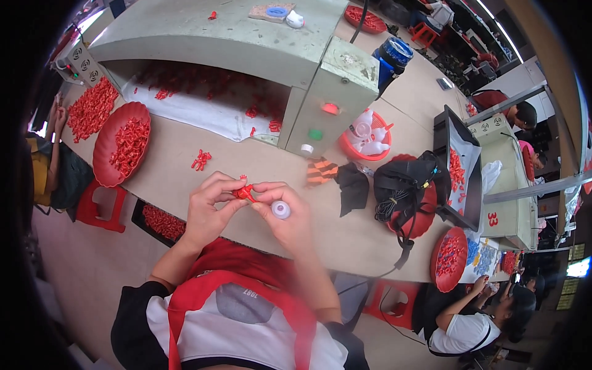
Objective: The person retrieves plastic pieces from a machine, applies adhesive to components using a needle-tip glue bottle, and presses the pieces together by hand.
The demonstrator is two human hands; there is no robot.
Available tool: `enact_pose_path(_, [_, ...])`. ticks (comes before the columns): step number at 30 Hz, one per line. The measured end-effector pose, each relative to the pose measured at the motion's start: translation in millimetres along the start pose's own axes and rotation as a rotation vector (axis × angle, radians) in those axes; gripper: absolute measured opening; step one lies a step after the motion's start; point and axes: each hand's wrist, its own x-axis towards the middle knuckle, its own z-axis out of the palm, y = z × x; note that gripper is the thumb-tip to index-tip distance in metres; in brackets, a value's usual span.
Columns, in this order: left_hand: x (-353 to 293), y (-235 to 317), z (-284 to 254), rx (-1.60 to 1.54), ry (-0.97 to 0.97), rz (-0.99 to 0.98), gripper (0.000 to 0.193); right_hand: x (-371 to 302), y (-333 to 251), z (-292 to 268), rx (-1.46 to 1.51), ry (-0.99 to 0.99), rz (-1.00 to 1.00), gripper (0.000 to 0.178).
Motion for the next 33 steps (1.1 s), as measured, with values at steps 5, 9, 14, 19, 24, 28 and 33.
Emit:
enact_pose_path(5, [-5,-4,3,-0.016,0.008,-0.002,0.030,-6,2,0,-0.029,0.019,0.028,0.013])
enact_pose_path(9, [-11,-4,4,-0.007,0.015,0.017,0.029,-11,4,0,-0.076,0.029,-0.013,0.012])
enact_pose_path(14, [-13,-4,2,0.016,0.011,0.040,0.028,-13,3,1,-0.107,0.019,-0.012,0.012])
enact_pose_path(19, [-4,-8,5,0.010,0.015,0.028,0.028,-5,8,-4,-0.090,0.028,0.001,0.012])
enact_pose_path(24, [4,-5,8,0.003,0.000,0.028,0.027,3,0,-7,-0.093,0.032,-0.068,0.011])
enact_pose_path(28, [-1,-14,4,0.130,-0.048,0.044,0.027,-3,-6,-6,-0.091,-0.009,0.047,0.008])
enact_pose_path(33, [7,-37,14,-0.005,-0.062,0.044,0.026,-1,22,-22,-0.034,-0.003,-0.012,0.007])
